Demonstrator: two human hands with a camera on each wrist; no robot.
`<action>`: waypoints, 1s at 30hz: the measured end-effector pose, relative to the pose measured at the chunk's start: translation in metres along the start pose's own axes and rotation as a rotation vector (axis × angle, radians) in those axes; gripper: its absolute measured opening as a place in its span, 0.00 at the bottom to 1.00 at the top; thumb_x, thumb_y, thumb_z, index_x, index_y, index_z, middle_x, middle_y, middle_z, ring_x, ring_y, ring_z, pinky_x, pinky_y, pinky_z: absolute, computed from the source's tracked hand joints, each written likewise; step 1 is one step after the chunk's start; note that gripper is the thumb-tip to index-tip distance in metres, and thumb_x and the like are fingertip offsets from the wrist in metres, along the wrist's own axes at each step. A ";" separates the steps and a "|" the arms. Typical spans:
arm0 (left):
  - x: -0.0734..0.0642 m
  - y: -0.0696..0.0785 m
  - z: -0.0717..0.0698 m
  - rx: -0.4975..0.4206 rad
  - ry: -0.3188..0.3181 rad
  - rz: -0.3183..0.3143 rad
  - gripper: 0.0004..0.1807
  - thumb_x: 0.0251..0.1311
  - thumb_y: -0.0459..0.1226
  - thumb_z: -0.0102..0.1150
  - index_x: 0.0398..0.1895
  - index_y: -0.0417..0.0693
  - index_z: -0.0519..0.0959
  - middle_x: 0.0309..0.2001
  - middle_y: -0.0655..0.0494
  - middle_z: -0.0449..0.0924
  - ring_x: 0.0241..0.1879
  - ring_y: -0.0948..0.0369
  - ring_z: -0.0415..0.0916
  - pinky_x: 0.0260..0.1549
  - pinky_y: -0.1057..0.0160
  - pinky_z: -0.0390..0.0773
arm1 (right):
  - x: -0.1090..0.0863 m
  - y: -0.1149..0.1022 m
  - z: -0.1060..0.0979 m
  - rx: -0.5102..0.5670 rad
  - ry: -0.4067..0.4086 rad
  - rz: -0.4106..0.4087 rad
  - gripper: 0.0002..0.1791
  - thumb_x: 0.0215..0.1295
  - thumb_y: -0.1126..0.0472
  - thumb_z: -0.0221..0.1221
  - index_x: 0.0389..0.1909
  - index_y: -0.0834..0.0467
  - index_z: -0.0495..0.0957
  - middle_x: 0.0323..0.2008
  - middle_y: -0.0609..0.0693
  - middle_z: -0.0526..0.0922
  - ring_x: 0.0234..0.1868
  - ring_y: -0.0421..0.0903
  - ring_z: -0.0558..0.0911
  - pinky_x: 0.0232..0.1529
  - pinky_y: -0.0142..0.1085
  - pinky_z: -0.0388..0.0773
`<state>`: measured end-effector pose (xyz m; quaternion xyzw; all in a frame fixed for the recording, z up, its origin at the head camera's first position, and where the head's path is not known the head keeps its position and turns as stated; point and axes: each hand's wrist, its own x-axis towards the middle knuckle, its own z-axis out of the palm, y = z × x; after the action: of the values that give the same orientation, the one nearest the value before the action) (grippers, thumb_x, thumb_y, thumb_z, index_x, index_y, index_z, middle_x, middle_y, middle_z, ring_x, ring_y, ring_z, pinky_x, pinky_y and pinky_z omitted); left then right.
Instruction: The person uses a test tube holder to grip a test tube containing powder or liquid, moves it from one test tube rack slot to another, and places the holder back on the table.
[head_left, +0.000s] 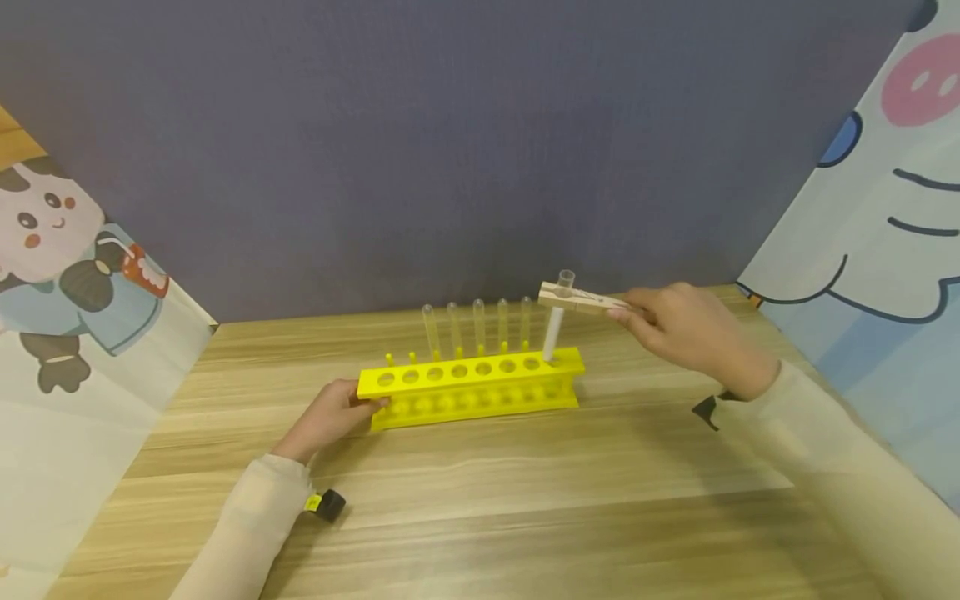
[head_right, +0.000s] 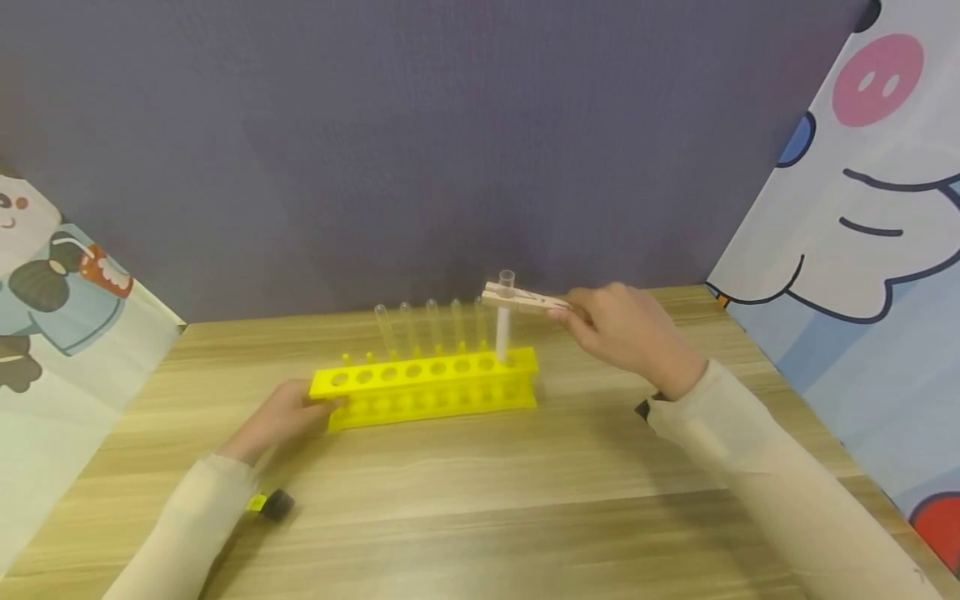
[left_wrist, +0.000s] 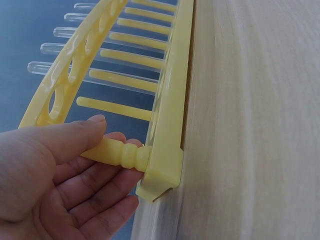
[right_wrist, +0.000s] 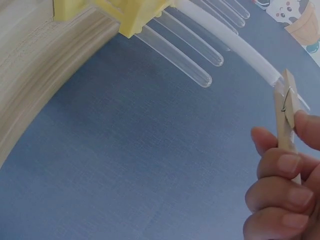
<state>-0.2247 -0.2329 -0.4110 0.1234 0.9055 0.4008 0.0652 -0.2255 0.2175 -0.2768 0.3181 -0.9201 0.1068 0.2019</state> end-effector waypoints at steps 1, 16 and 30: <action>0.000 0.000 0.000 0.000 -0.001 -0.002 0.13 0.61 0.37 0.59 0.47 0.42 0.81 0.44 0.48 0.82 0.38 0.58 0.74 0.42 0.56 0.75 | 0.000 -0.001 0.000 0.003 -0.003 0.001 0.15 0.67 0.53 0.56 0.20 0.53 0.71 0.10 0.40 0.57 0.13 0.36 0.58 0.14 0.32 0.59; -0.001 0.002 -0.001 -0.012 -0.007 -0.017 0.13 0.61 0.37 0.59 0.47 0.41 0.80 0.44 0.48 0.82 0.38 0.59 0.74 0.42 0.57 0.76 | 0.005 -0.008 0.004 0.033 -0.059 0.027 0.17 0.69 0.52 0.53 0.20 0.53 0.68 0.11 0.41 0.56 0.13 0.36 0.56 0.15 0.32 0.56; -0.001 0.004 -0.001 -0.030 -0.012 -0.014 0.13 0.61 0.36 0.59 0.48 0.41 0.80 0.43 0.47 0.83 0.34 0.58 0.73 0.39 0.59 0.74 | 0.009 -0.008 0.017 0.025 0.001 -0.042 0.19 0.66 0.55 0.57 0.16 0.51 0.66 0.11 0.40 0.56 0.13 0.34 0.54 0.15 0.30 0.55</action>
<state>-0.2230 -0.2317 -0.4075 0.1184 0.8998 0.4131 0.0751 -0.2318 0.2009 -0.2879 0.3399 -0.9117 0.1142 0.2008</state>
